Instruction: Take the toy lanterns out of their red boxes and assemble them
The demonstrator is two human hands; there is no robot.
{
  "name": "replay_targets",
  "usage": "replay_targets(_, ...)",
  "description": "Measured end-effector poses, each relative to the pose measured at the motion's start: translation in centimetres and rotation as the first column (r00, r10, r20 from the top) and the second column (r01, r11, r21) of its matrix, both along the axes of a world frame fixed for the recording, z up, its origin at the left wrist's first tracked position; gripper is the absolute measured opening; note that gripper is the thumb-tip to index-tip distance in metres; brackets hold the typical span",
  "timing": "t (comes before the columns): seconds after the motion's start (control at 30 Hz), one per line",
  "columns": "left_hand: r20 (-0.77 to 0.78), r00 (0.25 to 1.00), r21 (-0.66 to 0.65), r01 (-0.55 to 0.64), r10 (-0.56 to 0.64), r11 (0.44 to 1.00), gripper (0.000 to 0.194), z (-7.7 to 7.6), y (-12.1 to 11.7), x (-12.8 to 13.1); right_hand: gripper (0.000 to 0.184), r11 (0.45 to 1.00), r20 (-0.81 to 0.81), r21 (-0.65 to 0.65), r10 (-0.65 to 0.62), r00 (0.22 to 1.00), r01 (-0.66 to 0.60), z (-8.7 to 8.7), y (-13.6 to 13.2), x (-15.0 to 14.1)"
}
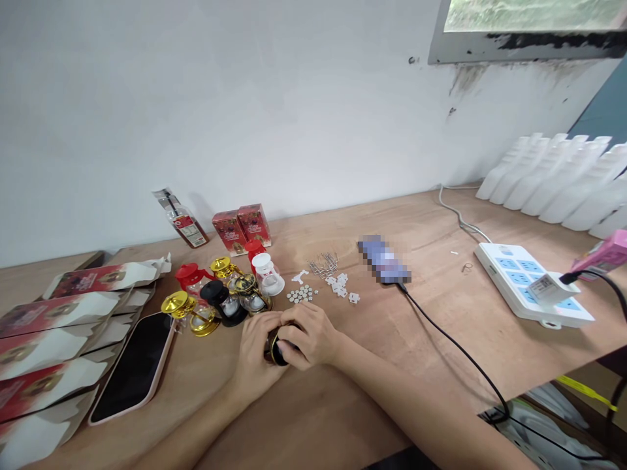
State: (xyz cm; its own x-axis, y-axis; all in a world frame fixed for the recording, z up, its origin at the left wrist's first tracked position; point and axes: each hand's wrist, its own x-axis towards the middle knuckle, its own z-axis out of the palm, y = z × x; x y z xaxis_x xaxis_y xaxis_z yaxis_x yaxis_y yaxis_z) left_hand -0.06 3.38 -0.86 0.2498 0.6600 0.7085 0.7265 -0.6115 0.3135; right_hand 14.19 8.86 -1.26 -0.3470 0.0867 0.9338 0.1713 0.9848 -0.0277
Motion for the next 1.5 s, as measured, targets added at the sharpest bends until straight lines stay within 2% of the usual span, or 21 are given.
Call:
replay_targets(0.47,0.021,1.0,0.039,0.02,-0.02,0.999,0.025,0.02,-0.01,0.03,0.007,0.999,-0.008,0.038,-0.007,1.0,0.007,0.15,-0.07,-0.02)
replay_targets(0.73,0.027,1.0,0.018,0.013,-0.014,1.0,0.026,-0.03,-0.03,-0.02,0.007,0.997,-0.002,0.072,-0.02,1.0,0.02,0.56,-0.09,-0.01)
replay_targets(1.5,0.09,0.996,0.033,0.027,-0.03,0.999,0.029,-0.11,0.14,-0.22,0.006,0.997,0.052,0.076,0.017,0.998,-0.021,0.06,0.11,0.21)
